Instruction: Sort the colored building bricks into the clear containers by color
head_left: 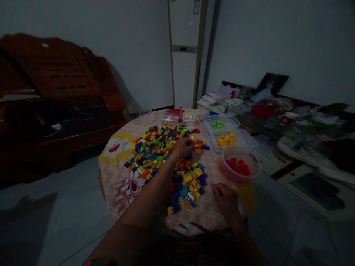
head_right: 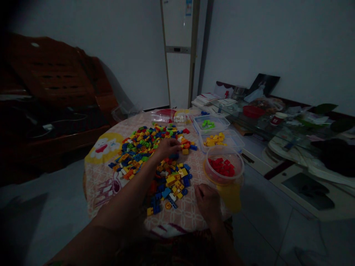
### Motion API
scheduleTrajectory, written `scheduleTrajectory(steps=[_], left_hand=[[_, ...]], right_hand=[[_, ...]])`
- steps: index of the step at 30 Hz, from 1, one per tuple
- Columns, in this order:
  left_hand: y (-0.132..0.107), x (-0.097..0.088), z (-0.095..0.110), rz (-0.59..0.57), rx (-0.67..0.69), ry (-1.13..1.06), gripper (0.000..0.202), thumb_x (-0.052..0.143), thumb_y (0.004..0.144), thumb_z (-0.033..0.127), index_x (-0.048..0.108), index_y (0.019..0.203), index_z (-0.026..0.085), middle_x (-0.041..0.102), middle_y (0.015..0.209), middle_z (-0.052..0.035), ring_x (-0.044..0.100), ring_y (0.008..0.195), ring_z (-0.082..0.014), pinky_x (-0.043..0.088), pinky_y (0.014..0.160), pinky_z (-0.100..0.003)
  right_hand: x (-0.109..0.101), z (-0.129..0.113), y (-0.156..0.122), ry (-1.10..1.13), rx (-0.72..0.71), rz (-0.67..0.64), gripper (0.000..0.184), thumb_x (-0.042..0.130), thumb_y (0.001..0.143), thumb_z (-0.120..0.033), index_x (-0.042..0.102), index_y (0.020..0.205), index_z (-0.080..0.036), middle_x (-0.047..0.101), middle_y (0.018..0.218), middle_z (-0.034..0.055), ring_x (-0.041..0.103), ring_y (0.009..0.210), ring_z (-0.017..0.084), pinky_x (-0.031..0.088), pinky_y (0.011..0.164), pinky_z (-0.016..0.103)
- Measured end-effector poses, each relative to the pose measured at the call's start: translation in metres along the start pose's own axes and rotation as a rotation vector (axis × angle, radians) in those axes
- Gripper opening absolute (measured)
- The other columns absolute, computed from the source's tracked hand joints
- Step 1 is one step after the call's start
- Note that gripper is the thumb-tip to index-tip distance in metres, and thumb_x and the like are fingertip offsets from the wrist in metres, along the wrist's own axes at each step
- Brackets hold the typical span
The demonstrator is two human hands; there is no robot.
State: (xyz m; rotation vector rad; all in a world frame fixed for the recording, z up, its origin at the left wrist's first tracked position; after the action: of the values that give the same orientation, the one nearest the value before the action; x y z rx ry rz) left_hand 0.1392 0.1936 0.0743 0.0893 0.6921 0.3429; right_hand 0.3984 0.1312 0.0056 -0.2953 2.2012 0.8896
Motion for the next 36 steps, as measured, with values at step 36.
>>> scheduleTrajectory(steps=[36], left_hand=[[-0.041,0.028,-0.004,-0.189,0.06,0.437,0.031,0.057,0.081,0.014,0.07,0.109,0.018,0.071,0.107,-0.0109,0.066,0.102,-0.0248,0.048,0.091,-0.033]], right_hand=[[0.001,0.001,0.001,-0.009,-0.001,-0.007,0.043,0.046,0.097,-0.039,0.049,0.059,-0.02,0.054,0.055,-0.0018,0.046,0.05,0.01,0.031,0.055,0.024]])
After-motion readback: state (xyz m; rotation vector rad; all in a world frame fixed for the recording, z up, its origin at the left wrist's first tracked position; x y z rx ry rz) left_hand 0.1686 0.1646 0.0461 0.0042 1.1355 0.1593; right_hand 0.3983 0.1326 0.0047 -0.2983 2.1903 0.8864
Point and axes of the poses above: each hand's wrist, its own y-axis towards the middle knuckle, its own x-axis out of the palm, z = x × y, the point moved 8 cm from there along y, towards the middle knuckle
